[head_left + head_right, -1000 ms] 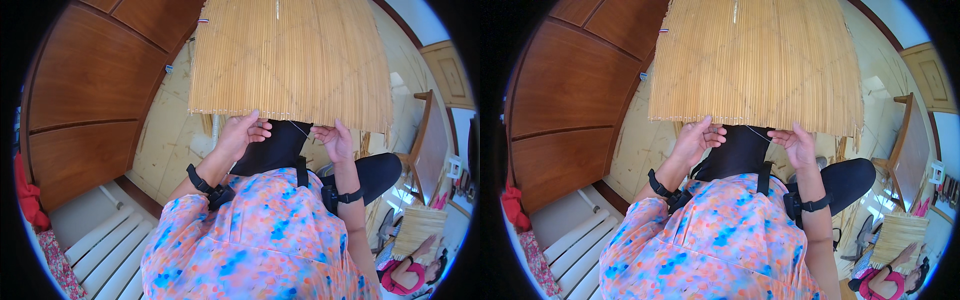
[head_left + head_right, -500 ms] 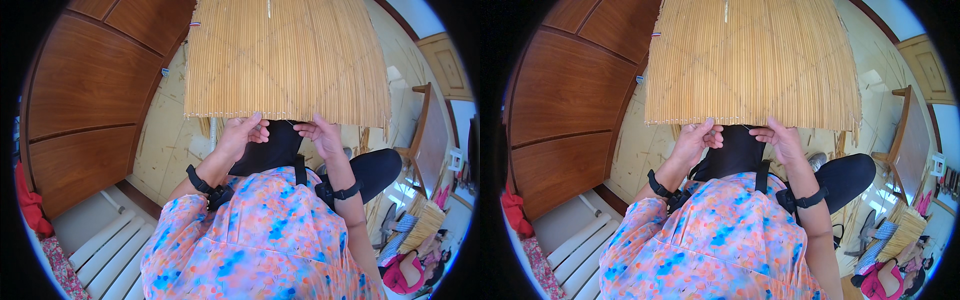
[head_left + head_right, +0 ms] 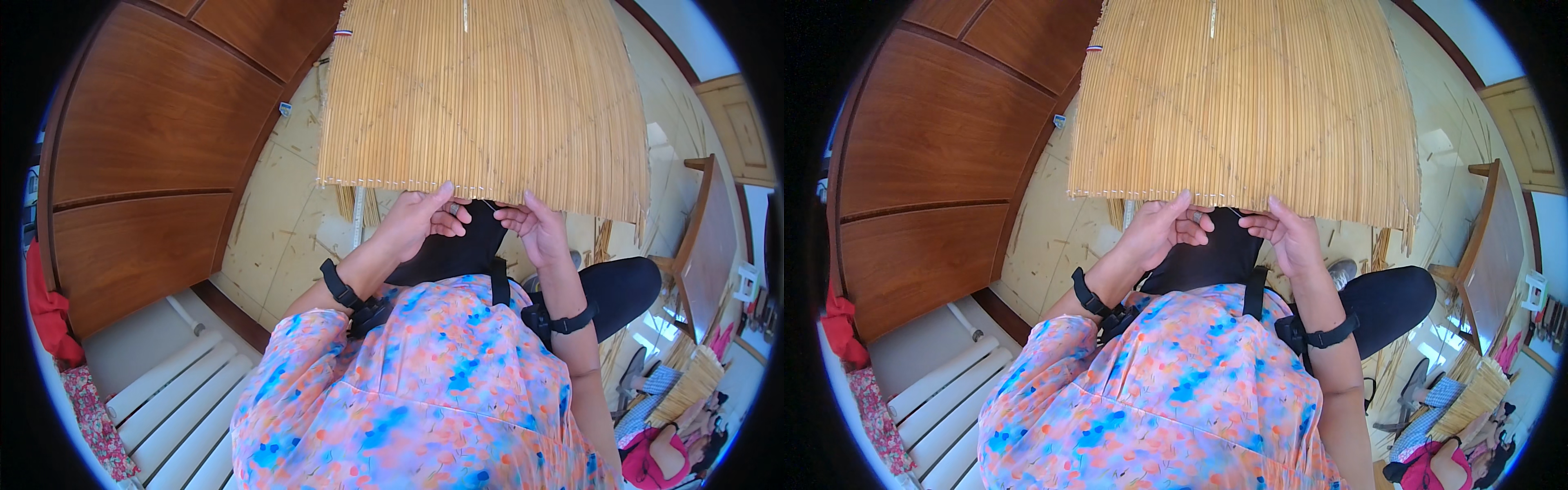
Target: The person binds bamboo strips together using a needle and thread while sitting on the floor.
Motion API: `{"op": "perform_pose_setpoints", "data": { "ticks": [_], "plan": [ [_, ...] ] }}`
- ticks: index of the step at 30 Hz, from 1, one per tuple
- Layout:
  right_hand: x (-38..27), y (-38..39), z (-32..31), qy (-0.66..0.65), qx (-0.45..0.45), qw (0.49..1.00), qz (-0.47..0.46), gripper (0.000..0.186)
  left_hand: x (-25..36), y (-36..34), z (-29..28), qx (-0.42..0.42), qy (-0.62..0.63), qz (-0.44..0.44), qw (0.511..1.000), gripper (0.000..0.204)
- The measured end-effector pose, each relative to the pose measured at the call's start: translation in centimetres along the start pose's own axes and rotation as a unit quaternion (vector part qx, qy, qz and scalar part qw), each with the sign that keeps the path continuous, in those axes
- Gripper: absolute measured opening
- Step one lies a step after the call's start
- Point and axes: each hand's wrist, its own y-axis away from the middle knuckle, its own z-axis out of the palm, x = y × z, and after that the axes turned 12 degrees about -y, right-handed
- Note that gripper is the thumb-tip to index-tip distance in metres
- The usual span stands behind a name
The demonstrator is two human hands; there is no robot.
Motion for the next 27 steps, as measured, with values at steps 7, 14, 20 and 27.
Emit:
{"op": "perform_pose_setpoints", "data": {
  "ticks": [7,14,20,27],
  "plan": [
    [0.0,0.0,-0.4,0.001,-0.021,1.0,0.0,0.037,-0.2,-0.2,0.0,0.019,-0.048,0.03,0.998,0.041],
    [0.2,-0.1,-0.4,-0.002,-0.011,1.0,0.006,0.034,-0.4,-0.4,0.0,-0.021,0.04,-0.006,0.999,0.039],
    [0.2,0.0,0.0,0.013,-0.003,1.0,0.009,0.034,-0.8,-1.1,0.6,0.015,-0.009,0.014,1.0,0.026],
    [0.1,0.4,0.6,0.042,0.02,0.999,-0.016,0.029,-0.8,-0.7,0.5,0.051,-0.03,0.022,0.998,0.022]
  ]
}}
